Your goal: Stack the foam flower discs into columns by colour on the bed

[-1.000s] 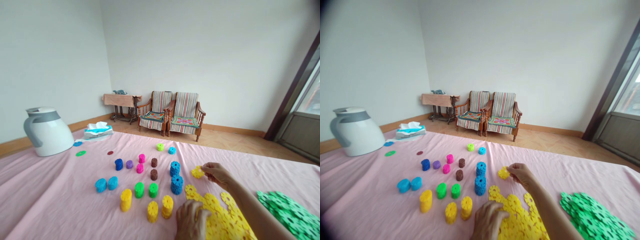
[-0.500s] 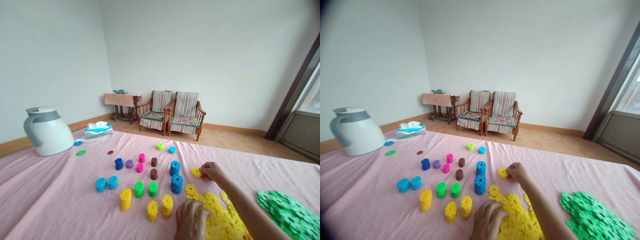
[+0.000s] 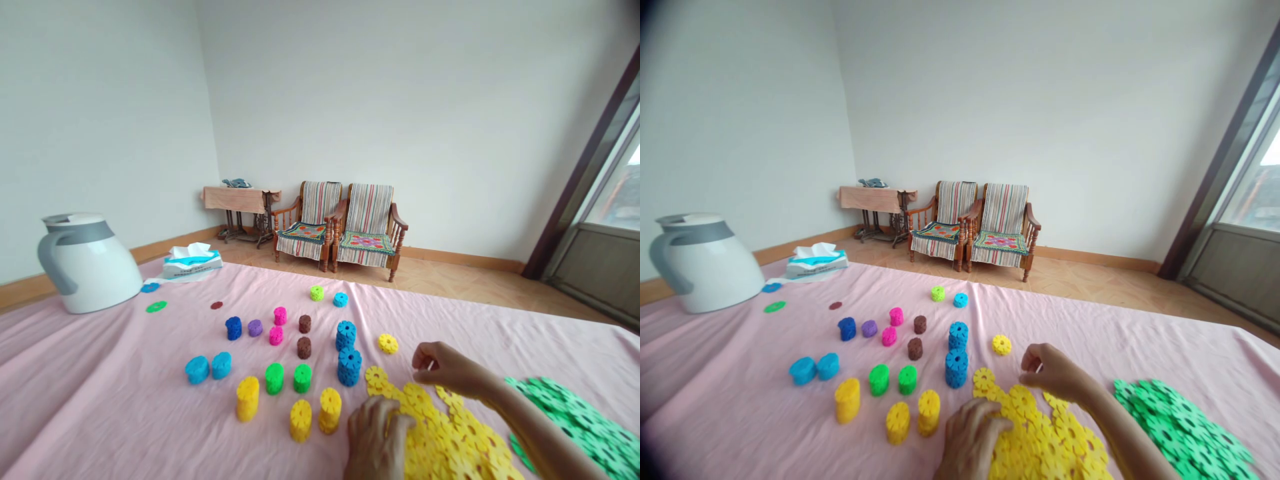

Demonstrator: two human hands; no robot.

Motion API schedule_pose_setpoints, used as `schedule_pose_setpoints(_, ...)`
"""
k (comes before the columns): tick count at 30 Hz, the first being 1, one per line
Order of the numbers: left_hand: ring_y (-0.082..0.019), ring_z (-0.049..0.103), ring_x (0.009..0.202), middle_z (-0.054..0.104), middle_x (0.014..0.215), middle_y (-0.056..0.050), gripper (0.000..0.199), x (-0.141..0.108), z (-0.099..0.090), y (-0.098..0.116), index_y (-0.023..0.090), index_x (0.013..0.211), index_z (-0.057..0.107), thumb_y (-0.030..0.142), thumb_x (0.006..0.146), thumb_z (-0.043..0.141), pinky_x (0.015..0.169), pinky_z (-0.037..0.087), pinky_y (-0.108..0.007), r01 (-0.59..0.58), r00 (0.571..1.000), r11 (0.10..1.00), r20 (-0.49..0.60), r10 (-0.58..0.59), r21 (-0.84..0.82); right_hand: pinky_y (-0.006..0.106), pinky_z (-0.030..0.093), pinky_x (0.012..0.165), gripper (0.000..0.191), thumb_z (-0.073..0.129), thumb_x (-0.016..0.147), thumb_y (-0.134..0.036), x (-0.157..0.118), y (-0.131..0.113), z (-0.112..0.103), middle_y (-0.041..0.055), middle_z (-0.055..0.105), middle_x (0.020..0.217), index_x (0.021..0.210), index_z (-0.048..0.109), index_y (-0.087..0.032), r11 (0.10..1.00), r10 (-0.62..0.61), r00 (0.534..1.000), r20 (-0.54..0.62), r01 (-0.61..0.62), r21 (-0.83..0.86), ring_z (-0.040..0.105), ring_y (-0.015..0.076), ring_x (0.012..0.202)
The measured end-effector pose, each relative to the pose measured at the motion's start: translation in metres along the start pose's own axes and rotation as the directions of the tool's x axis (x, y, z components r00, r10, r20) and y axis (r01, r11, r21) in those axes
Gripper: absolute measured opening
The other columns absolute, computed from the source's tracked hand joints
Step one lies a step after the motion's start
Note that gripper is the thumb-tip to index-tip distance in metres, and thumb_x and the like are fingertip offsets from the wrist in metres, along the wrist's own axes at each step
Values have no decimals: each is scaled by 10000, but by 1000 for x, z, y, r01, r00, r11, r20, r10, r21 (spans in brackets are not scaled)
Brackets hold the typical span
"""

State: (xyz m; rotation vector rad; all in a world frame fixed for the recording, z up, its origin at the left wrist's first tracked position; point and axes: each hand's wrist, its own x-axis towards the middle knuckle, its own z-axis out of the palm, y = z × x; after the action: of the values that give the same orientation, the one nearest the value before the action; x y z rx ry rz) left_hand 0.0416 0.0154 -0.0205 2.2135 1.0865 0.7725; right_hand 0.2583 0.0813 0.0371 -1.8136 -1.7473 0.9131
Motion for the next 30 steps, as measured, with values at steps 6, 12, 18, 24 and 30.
schedule_pose_setpoints(6,-272,396,1213,536,1241,-55,366,-3,-9,6,240,1107,590,199,748,529,1024,293,-424,-46,999,999,-7,46,20,221,391,576,184,663,573,-170,-20,-2,10,-2,609,732,734,576,-188,965,-54,996,71,70,-253,542,132,680)
schedule_pose_setpoints(12,-271,400,1207,545,1229,-52,364,-2,-5,5,241,1083,603,196,731,523,1011,302,-424,-8,1000,1000,-3,8,14,206,308,495,142,639,611,-161,-19,2,6,-53,496,564,648,505,-188,996,-40,993,111,49,-77,449,88,554)
schedule_pose_setpoints(18,-275,406,1197,549,1206,-47,397,2,5,-2,248,1081,600,160,702,522,1003,305,-443,9,1000,1000,5,-9,-6,191,251,447,197,681,633,-266,1,-10,-4,-78,461,492,615,506,-176,938,-7,997,73,-19,346,361,46,458)
schedule_pose_setpoints(24,-274,424,1189,553,1194,-34,404,0,7,-7,277,1101,580,178,711,545,995,313,-439,-16,1000,1000,-16,17,18,203,324,440,200,660,646,-316,42,-13,13,-39,534,470,598,524,-176,871,182,979,-94,-116,476,415,53,402)
schedule_pose_setpoints(30,-268,440,1185,549,1219,-30,417,-3,5,-10,288,1137,553,181,734,550,978,344,-420,-85,995,994,-37,87,63,205,305,391,195,633,670,-271,60,-5,26,-50,498,411,554,496,-193,899,226,963,-150,-147,413,410,59,342)
